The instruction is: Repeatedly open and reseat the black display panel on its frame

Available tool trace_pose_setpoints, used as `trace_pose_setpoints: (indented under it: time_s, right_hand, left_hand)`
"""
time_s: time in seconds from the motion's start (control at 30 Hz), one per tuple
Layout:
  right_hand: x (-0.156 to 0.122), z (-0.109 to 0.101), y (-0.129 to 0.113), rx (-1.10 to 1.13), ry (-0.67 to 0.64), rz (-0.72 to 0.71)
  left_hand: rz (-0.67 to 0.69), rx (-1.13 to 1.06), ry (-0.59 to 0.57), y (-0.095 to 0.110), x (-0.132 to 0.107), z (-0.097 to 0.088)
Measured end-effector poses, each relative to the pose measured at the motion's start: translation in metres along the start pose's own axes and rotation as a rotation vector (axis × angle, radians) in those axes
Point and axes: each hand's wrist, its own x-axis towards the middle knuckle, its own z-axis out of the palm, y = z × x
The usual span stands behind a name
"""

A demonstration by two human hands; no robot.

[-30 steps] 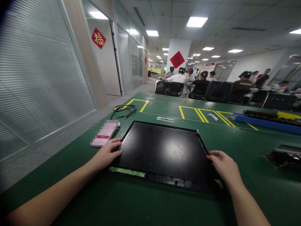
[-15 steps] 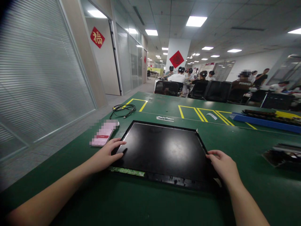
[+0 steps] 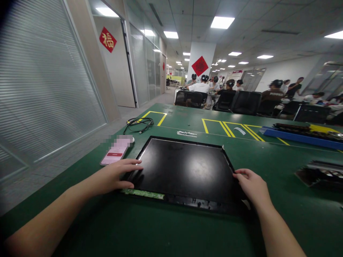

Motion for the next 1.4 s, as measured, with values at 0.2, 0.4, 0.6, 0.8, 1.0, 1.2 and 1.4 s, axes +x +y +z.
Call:
trace_pose_setpoints:
  time_s: [0.2, 0.4, 0.6, 0.8, 1.0, 1.2, 1.4]
  right_hand:
    - [0.001, 0.000, -0.001, 0.015, 0.003, 0.005]
    - [-0.003, 0.003, -0.003, -0.002, 0.021, 0.015]
    - [-0.004, 0.001, -0.004, -0.002, 0.000, 0.013]
    - [-0.006, 0.000, -0.007, -0.037, 0.031, -0.020]
    - [-0.001, 0.001, 0.002, 0.005, -0.012, -0.003]
    - [0.009, 0.002, 0.012, 0.007, 0.008, -0.067]
    - [0.009, 0.001, 0.009, -0.020, 0.013, -0.066]
  left_hand:
    - [0.009, 0.003, -0.040, 0.002, -0.002, -0.005]
    - [0.075, -0.032, -0.049, -0.001, -0.002, -0.001]
    - [0.149, -0.046, -0.011, -0.003, -0.004, 0.000]
    - [0.104, -0.046, -0.034, -0.006, 0.000, 0.001]
    - [0.120, -0.019, -0.017, -0.002, -0.001, 0.000]
    - [0.160, -0.026, -0.002, 0.002, -0.002, -0.002]
    - [0.193, -0.009, -0.036, 0.004, -0.003, -0.003]
